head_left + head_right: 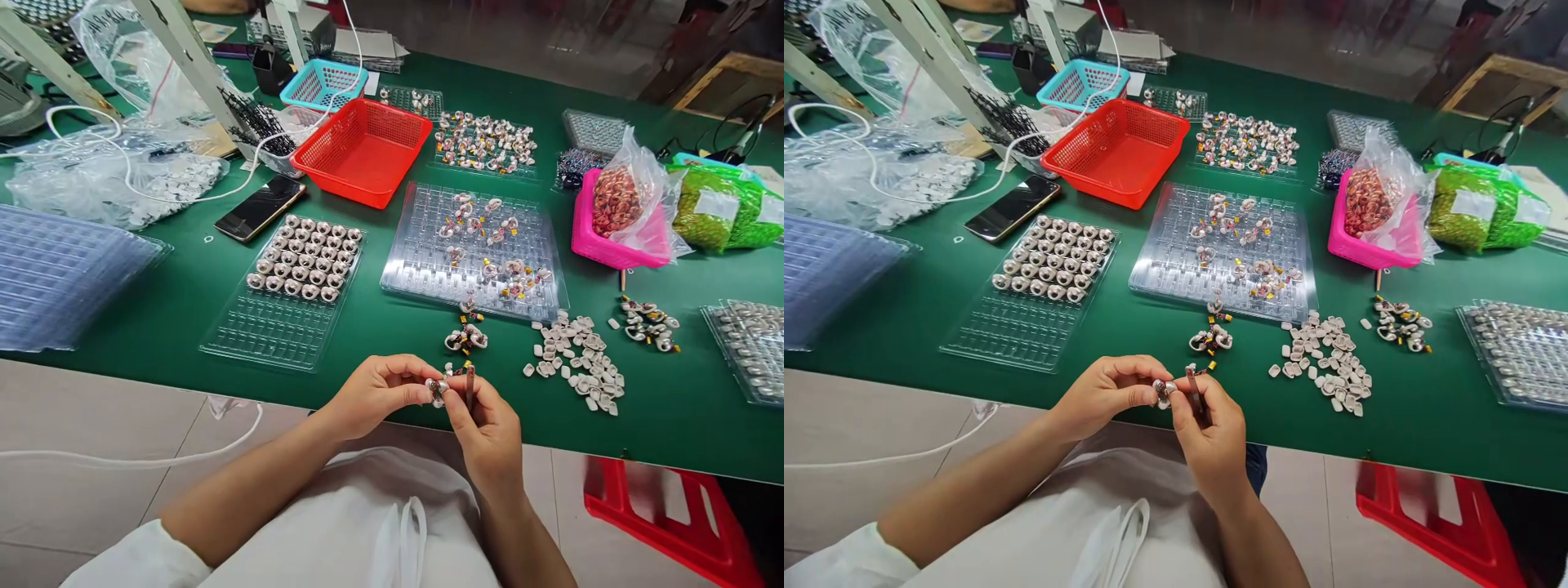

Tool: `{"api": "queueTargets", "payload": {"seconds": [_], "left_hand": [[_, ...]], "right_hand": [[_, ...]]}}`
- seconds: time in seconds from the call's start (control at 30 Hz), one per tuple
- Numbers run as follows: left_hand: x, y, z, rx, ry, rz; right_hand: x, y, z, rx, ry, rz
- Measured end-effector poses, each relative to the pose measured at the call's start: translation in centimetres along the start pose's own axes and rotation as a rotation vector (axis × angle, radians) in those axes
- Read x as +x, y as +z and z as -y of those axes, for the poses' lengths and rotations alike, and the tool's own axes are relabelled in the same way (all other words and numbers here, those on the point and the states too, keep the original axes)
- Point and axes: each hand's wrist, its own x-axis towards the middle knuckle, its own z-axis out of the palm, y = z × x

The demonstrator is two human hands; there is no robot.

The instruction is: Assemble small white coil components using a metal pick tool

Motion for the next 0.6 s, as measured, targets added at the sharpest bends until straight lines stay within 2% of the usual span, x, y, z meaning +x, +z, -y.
{"api": "queueTargets", "payload": {"seconds": [0.33, 0.6], "left_hand": [[-0.18, -0.20, 0.03, 0.136, 0.071, -0.020], [-0.30, -0.37, -0.15, 0.303, 0.139, -0.036]], "right_hand": [[0.09, 0.04, 0.15, -0.099, -0.114, -0.019], [0.01, 0.04, 0.03, -0.117, -0.130, -0.012]]}}
